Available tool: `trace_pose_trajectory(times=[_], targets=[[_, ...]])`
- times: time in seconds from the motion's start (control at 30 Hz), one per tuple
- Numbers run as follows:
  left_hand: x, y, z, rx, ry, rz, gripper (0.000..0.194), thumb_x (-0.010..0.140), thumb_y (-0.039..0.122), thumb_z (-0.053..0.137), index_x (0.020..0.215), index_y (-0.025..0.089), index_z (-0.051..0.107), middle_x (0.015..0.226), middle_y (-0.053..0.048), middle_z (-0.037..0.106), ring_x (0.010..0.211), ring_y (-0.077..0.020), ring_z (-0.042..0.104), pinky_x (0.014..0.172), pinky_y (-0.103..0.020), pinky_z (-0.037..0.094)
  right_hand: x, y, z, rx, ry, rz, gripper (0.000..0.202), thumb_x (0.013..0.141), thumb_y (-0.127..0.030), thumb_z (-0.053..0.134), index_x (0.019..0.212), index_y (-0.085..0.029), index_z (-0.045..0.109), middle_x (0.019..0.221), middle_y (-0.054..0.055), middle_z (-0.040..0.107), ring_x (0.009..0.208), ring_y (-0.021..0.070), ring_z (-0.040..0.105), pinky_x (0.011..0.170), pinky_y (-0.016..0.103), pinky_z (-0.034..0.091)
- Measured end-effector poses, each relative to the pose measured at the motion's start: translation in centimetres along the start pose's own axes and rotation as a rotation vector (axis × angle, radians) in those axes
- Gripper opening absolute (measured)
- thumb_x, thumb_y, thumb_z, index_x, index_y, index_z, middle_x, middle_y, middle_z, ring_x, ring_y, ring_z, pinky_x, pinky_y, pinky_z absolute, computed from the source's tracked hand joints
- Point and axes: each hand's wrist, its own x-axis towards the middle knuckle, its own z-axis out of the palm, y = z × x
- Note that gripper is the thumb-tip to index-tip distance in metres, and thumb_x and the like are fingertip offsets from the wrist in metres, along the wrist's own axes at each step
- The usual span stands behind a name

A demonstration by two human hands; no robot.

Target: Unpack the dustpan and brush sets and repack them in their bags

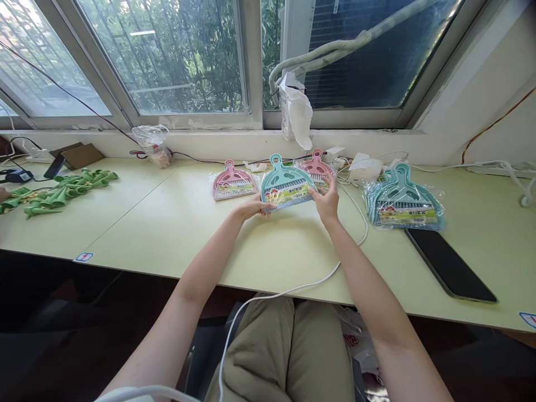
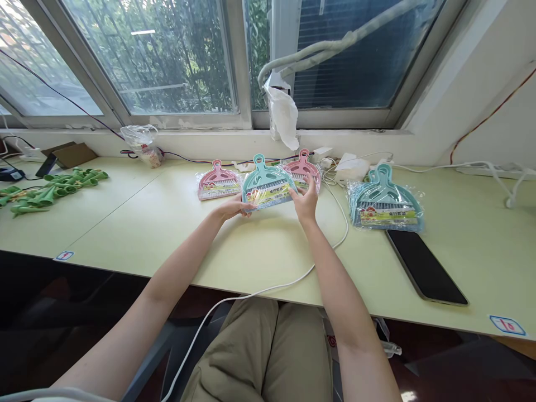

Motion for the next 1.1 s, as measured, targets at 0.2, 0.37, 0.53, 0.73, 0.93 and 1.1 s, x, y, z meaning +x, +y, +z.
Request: trace_pose_trajectory(times=[0.2,0.37,0.53,0.73,0.93,1.1], targets=[[-0.4,0.1,-0.2,0.087,-0.038,-0.045,0.053,0.063,0.034,0.083,0.106,0.017,0.057,0.091,-0.004,0.067,0.057,-0.0093,0.062,0.047,-0.021,0.04,-0.2,0.5,-1.2,0.277,-0.484,0.45,0.044,0.076,-0.028,0.067,0.12,-0.024,0.062,0.111,0.005,0.07,0.093,0.0214,0.069,0.074,0.042,0.064],[-0.5,0.1,0.0,0.099,-0.026,-0.055,0.055,0.064,0.036,0.083,0.109,0.018,0.057,0.094,-0.006,0.069,0.058,-0.0097,0.063,0.047,-0.019,0.041,-0.3,-0.2,-1.5,0.323,-0.53,0.451,0.029,0.076,-0.03,0.072,0.102,-0.019,0.068,0.107,0.007,0.072,0.089,0.0222,0.07,0.07,0.043,0.066],[-0.3,0.3,0.5,0.107,0.026,-0.059,0.054,0.066,0.037,0.082,0.109,0.019,0.056,0.097,-0.006,0.069,0.055,-0.0087,0.063,0.046,-0.018,0.039,-0.2,-0.6,-1.3,0.315,-0.483,0.398,0.029,0.076,-0.03,0.073,0.103,-0.02,0.067,0.102,0.005,0.072,0.084,0.0213,0.071,0.07,0.047,0.066],[0.2,-0.1,0.5,0.074,0.051,-0.105,0.058,0.065,0.032,0.082,0.115,0.017,0.057,0.105,-0.009,0.069,0.065,-0.0137,0.067,0.051,-0.021,0.046,-0.2,-0.4,-1.1,0.298,-0.455,0.369,0.029,0.075,-0.03,0.072,0.101,-0.02,0.067,0.098,0.005,0.072,0.084,0.0223,0.07,0.068,0.047,0.066],[0.7,-0.4,0.4,-0.107,0.243,0.037,0.091,0.065,0.026,0.083,0.142,0.03,0.037,0.12,-0.007,0.065,0.094,-0.0162,0.066,0.073,-0.022,0.052,-0.4,-0.1,-0.7,0.295,-0.425,0.342,0.03,0.075,-0.034,0.072,0.101,-0.021,0.066,0.1,0.004,0.071,0.086,0.0225,0.07,0.069,0.049,0.066],[0.4,0.5,0.4,-0.362,0.279,0.167,0.073,0.081,0.05,0.066,0.145,0.04,0.033,0.129,-0.004,0.06,0.104,-0.0197,0.066,0.077,-0.027,0.055,-0.5,-0.1,-0.2,0.338,-0.382,0.319,0.032,0.075,-0.036,0.071,0.103,-0.022,0.065,0.105,0.004,0.07,0.092,0.0234,0.069,0.071,0.049,0.066]])
